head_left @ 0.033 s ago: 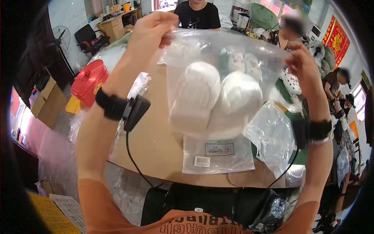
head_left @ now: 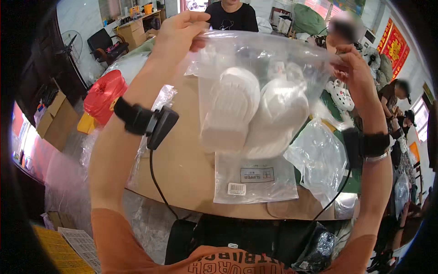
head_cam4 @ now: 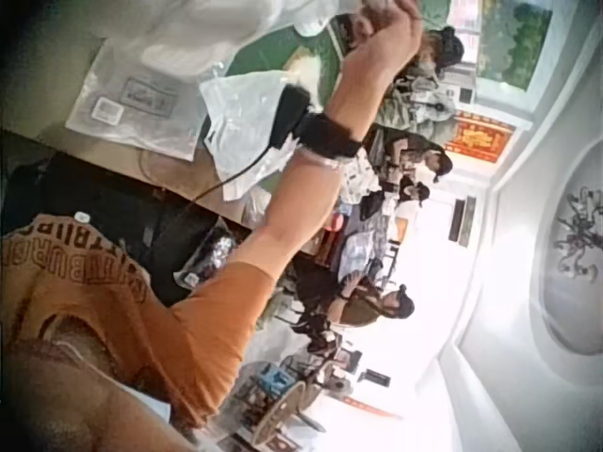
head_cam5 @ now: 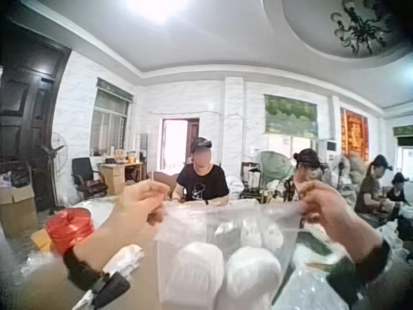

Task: Packaging pairs of decorated clogs into plastic bags.

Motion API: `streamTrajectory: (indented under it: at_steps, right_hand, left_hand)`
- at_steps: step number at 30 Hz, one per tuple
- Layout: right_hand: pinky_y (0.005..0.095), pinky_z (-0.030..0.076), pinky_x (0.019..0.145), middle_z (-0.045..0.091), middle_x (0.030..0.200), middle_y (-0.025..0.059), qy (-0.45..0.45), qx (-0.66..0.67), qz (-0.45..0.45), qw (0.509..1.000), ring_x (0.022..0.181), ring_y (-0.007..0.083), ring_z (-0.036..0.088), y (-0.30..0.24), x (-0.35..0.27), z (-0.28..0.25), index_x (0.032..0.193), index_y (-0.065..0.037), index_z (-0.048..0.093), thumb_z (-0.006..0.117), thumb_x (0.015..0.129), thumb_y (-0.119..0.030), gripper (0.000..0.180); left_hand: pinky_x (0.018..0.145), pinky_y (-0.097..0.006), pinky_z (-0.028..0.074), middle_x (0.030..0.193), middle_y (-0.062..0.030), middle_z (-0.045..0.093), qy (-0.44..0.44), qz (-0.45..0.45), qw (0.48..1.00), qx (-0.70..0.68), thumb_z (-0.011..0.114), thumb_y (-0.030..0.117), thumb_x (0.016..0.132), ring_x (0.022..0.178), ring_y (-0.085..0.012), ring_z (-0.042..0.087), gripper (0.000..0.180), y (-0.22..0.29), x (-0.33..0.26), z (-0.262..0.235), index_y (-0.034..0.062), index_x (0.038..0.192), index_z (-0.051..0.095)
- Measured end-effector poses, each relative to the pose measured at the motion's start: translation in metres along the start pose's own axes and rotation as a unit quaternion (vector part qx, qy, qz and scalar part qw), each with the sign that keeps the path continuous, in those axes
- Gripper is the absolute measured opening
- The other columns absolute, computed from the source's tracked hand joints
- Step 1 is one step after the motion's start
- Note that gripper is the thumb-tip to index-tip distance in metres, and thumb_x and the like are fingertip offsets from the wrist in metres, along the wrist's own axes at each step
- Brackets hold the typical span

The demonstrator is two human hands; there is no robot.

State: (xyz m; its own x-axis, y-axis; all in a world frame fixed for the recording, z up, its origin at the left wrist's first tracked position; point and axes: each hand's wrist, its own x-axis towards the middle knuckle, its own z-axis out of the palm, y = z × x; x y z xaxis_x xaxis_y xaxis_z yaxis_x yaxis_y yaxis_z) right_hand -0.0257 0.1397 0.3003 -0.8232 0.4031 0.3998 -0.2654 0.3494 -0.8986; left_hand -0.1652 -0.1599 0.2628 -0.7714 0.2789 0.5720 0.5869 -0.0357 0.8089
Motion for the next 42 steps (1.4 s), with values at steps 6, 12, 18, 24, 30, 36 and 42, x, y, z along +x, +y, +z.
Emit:
streamTrajectory:
  at_steps: [6, 12, 18, 24, 30, 36, 42]
  right_hand:
    - [0.0214, 0.041, 0.068, 0.063, 0.09, 0.0063, -0.004, -0.057, -0.109, 0.992, 0.081, 0.0114, 0.058, 0.009, -0.027, -0.012, 0.118, -0.004, 0.048, 0.049, 0.079, -0.017, 0.042]
    - [0.0268, 0.041, 0.083, 0.062, 0.095, 0.0096, -0.153, -0.054, 0.12, 0.98, 0.087, 0.0136, 0.057, 0.119, -0.2, 0.0, 0.137, 0.0, 0.018, 0.046, 0.086, -0.01, 0.059]
    - [0.0241, 0.044, 0.071, 0.064, 0.082, 0.0089, -0.137, 0.007, 0.292, 0.947, 0.068, 0.009, 0.054, 0.182, -0.294, 0.012, 0.137, -0.005, 0.021, 0.05, 0.083, -0.007, 0.062]
    - [0.0343, 0.044, 0.076, 0.052, 0.103, 0.0133, -0.132, -0.304, 0.053, 0.942, 0.091, 0.0245, 0.053, 0.165, -0.273, 0.031, 0.123, -0.004, 0.042, 0.069, 0.067, -0.011, 0.063]
    - [0.0376, 0.045, 0.07, 0.053, 0.096, 0.0142, -0.096, -0.329, -0.053, 0.938, 0.084, 0.0318, 0.054, 0.177, -0.265, 0.034, 0.098, -0.004, 0.054, 0.06, 0.071, 0.0, 0.028]
    - [0.0362, 0.046, 0.061, 0.054, 0.083, 0.0139, -0.095, -0.279, -0.071, 0.953, 0.071, 0.0323, 0.056, 0.174, -0.264, 0.034, 0.086, -0.003, 0.055, 0.055, 0.073, 0.005, 0.015]
    - [0.0345, 0.046, 0.062, 0.054, 0.082, 0.0141, -0.107, -0.231, -0.073, 0.964, 0.071, 0.0318, 0.056, 0.179, -0.27, 0.038, 0.086, -0.002, 0.055, 0.055, 0.072, 0.007, 0.017]
  left_hand:
    - [0.053, -0.02, 0.039, 0.073, -0.0002, 0.057, -0.015, 0.007, 1.0, -0.026, 0.053, 0.01, 0.082, 0.06, -0.0064, 0.05, 0.026, -0.013, -0.013, 0.006, 0.0043, 0.108, 0.057]
    - [0.05, -0.018, 0.036, 0.069, 0.0011, 0.056, -0.107, -0.246, 0.963, -0.004, 0.053, 0.006, 0.08, 0.057, -0.0041, 0.047, 0.038, -0.076, -0.171, -0.002, 0.0062, 0.117, 0.047]
    - [0.051, -0.024, 0.042, 0.061, -0.0046, 0.056, -0.165, -0.3, 0.934, 0.097, 0.054, 0.005, 0.081, 0.053, -0.0104, 0.051, 0.037, -0.112, -0.264, 0.003, 0.0042, 0.117, 0.046]
    - [0.076, -0.037, 0.041, 0.105, -0.0145, 0.052, -0.17, 0.025, 0.919, 0.354, 0.057, 0.001, 0.071, 0.094, -0.0292, 0.051, 0.05, -0.092, -0.254, 0.026, 0.0079, 0.12, 0.048]
    - [0.077, -0.038, 0.04, 0.105, -0.0135, 0.052, -0.173, 0.131, 0.892, 0.396, 0.06, 0.003, 0.067, 0.092, -0.0293, 0.051, 0.045, -0.103, -0.234, 0.029, 0.0074, 0.112, 0.054]
    - [0.074, -0.034, 0.038, 0.087, -0.0056, 0.055, -0.078, 0.296, 0.875, 0.375, 0.055, 0.005, 0.066, 0.08, -0.0225, 0.053, 0.035, -0.08, -0.242, 0.039, 0.0081, 0.101, 0.058]
    - [0.072, -0.04, 0.044, 0.092, -0.0084, 0.059, -0.466, 0.051, 0.845, 0.257, 0.055, 0.009, 0.072, 0.087, -0.0294, 0.055, 0.029, -0.099, -0.29, 0.086, 0.0056, 0.101, 0.057]
